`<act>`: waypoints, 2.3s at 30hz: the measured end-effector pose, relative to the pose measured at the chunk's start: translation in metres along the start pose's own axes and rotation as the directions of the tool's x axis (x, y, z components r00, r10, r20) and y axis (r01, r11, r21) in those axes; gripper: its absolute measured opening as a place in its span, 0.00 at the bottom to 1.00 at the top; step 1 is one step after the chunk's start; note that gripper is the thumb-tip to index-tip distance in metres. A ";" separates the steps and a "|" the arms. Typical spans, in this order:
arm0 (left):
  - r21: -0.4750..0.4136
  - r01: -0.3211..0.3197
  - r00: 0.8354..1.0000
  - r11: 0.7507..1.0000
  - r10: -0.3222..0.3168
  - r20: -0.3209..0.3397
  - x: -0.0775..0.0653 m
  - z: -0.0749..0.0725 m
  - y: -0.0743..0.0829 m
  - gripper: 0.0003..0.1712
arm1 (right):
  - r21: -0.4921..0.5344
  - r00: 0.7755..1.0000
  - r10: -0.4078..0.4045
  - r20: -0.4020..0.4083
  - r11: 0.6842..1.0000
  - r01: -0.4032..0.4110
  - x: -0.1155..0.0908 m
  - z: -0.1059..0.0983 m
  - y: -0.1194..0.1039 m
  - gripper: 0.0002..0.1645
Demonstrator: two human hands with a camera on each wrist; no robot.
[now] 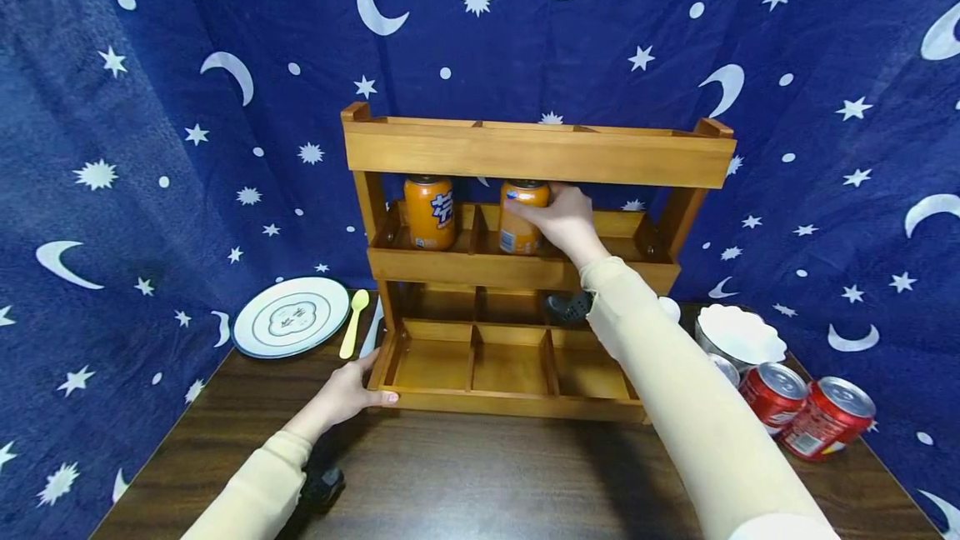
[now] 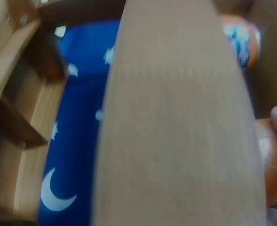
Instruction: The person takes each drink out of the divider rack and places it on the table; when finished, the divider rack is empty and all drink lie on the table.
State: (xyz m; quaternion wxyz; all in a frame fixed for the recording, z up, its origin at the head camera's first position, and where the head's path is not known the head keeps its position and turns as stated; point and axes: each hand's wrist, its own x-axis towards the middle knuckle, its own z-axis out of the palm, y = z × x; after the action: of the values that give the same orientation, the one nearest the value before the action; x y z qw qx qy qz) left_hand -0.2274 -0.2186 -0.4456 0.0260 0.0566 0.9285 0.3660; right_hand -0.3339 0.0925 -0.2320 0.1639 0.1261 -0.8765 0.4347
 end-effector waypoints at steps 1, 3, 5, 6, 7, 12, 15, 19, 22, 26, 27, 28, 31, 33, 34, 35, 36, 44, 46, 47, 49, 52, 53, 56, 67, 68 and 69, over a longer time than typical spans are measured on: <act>-0.001 0.003 1.000 1.000 -0.003 0.001 0.000 0.000 0.001 0.57 | 0.000 1.000 -0.014 -0.017 1.000 0.014 -0.002 0.000 0.001 0.33; -0.002 0.008 1.000 1.000 -0.008 0.003 0.001 0.000 0.002 0.56 | -0.002 0.996 -0.067 -0.054 0.998 0.067 -0.006 0.000 0.003 0.32; 0.005 0.006 1.000 1.000 -0.006 0.008 0.000 0.001 0.004 0.56 | 0.004 0.988 -0.128 -0.090 0.992 0.129 -0.013 0.001 0.005 0.31; 0.008 0.007 1.000 1.000 -0.007 0.009 0.000 0.001 0.004 0.56 | 0.019 0.983 -0.154 -0.104 0.987 0.157 -0.016 0.001 0.007 0.31; 0.009 0.008 1.000 1.000 -0.008 0.010 0.000 0.001 0.005 0.56 | 0.031 0.976 -0.184 -0.119 0.981 0.189 -0.020 0.001 0.008 0.31; 0.018 0.004 1.000 1.000 -0.004 0.005 0.000 0.000 0.007 0.55 | 0.168 0.927 -0.293 -0.233 0.927 0.335 -0.040 0.000 0.013 0.34; 0.027 0.003 1.000 1.000 -0.003 0.001 -0.001 0.000 0.007 0.54 | 0.204 0.883 -0.353 -0.311 0.882 0.424 -0.056 -0.006 0.008 0.35; 0.029 -0.001 1.000 1.000 0.001 0.003 -0.001 0.000 0.007 0.55 | 0.212 0.830 -0.402 -0.387 0.837 0.505 -0.082 -0.023 -0.009 0.37; 0.019 -0.006 1.000 1.000 0.005 0.010 0.000 0.001 0.006 0.55 | 0.241 0.822 -0.408 -0.398 0.818 0.523 -0.101 -0.041 -0.020 0.38; 0.021 0.005 1.000 1.000 -0.005 0.007 -0.002 0.001 0.004 0.55 | 0.321 0.851 -0.399 -0.340 0.802 0.504 -0.125 -0.070 -0.021 0.37; 0.023 0.007 1.000 1.000 -0.007 0.007 -0.002 0.001 0.004 0.55 | 0.353 0.861 -0.395 -0.321 0.793 0.496 -0.130 -0.077 -0.019 0.36; 0.025 0.007 1.000 1.000 -0.007 0.007 -0.002 0.001 0.003 0.54 | 0.383 0.868 -0.389 -0.309 0.784 0.488 -0.136 -0.085 -0.016 0.35; 0.024 -0.002 1.000 1.000 0.002 0.014 -0.002 0.001 0.004 0.54 | 0.443 0.890 -0.361 -0.279 0.774 0.453 -0.150 -0.106 -0.003 0.34; 0.021 -0.011 1.000 1.000 0.011 0.018 -0.002 0.001 0.005 0.54 | 0.458 0.907 -0.323 -0.268 0.786 0.416 -0.160 -0.122 0.008 0.34; 0.022 -0.014 1.000 1.000 0.014 0.019 -0.002 0.000 0.006 0.54 | 0.439 0.918 -0.294 -0.268 0.810 0.388 -0.166 -0.130 0.014 0.34; 0.023 -0.016 1.000 1.000 0.016 0.020 -0.002 0.000 0.006 0.54 | 0.403 0.928 -0.262 -0.266 0.844 0.354 -0.172 -0.138 0.020 0.35; 0.024 -0.017 1.000 1.000 0.017 0.021 -0.002 -0.001 0.006 0.54 | 0.335 0.935 -0.229 -0.271 0.888 0.314 -0.179 -0.146 0.026 0.35; 0.041 -0.015 0.999 0.999 0.013 0.041 -0.002 -0.003 0.008 0.55 | -0.067 0.936 -0.007 -0.352 0.998 -0.018 -0.233 -0.188 0.095 0.37; 0.046 -0.027 0.999 0.999 0.025 0.039 -0.001 -0.002 0.008 0.56 | -0.073 0.927 0.035 -0.373 0.995 -0.067 -0.243 -0.193 0.112 0.37; 0.048 -0.031 0.999 0.998 0.029 0.036 -0.001 -0.002 0.007 0.55 | -0.071 0.924 0.058 -0.378 0.993 -0.091 -0.248 -0.196 0.121 0.38; 0.051 -0.037 0.999 0.998 0.035 0.034 -0.001 -0.002 0.007 0.55 | -0.075 0.915 0.099 -0.391 0.987 -0.139 -0.256 -0.202 0.136 0.38; 0.048 -0.028 0.999 0.998 0.026 0.037 -0.001 -0.003 0.006 0.55 | -0.108 0.912 0.146 -0.383 0.974 -0.201 -0.270 -0.207 0.158 0.39; 0.047 -0.024 0.999 0.999 0.022 0.037 -0.001 -0.003 0.006 0.55 | -0.113 0.914 0.166 -0.369 0.969 -0.222 -0.274 -0.207 0.166 0.39; 0.031 -0.005 0.999 1.000 0.004 0.037 -0.002 -0.003 0.005 0.55 | -0.137 0.919 0.213 -0.332 0.953 -0.270 -0.285 -0.202 0.187 0.41; 0.021 -0.021 1.000 1.000 0.021 0.022 -0.002 0.000 0.006 0.53 | -0.082 0.920 0.246 -0.306 0.956 -0.283 -0.300 -0.172 0.245 0.44; 0.020 -0.019 1.000 1.000 0.019 0.022 -0.002 0.000 0.006 0.53 | -0.084 0.921 0.235 -0.311 0.958 -0.273 -0.300 -0.171 0.253 0.44; 0.021 -0.019 1.000 1.000 0.018 0.021 -0.002 0.000 0.006 0.53 | -0.078 0.921 0.227 -0.317 0.961 -0.264 -0.301 -0.170 0.261 0.43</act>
State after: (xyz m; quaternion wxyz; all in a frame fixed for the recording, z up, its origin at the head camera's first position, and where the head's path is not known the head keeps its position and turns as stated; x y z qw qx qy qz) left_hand -0.2250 -0.2146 -0.4412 0.0319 0.0694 0.9316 0.3555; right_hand -0.1233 0.4066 -0.4435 0.2489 -0.0636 -0.8739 0.4127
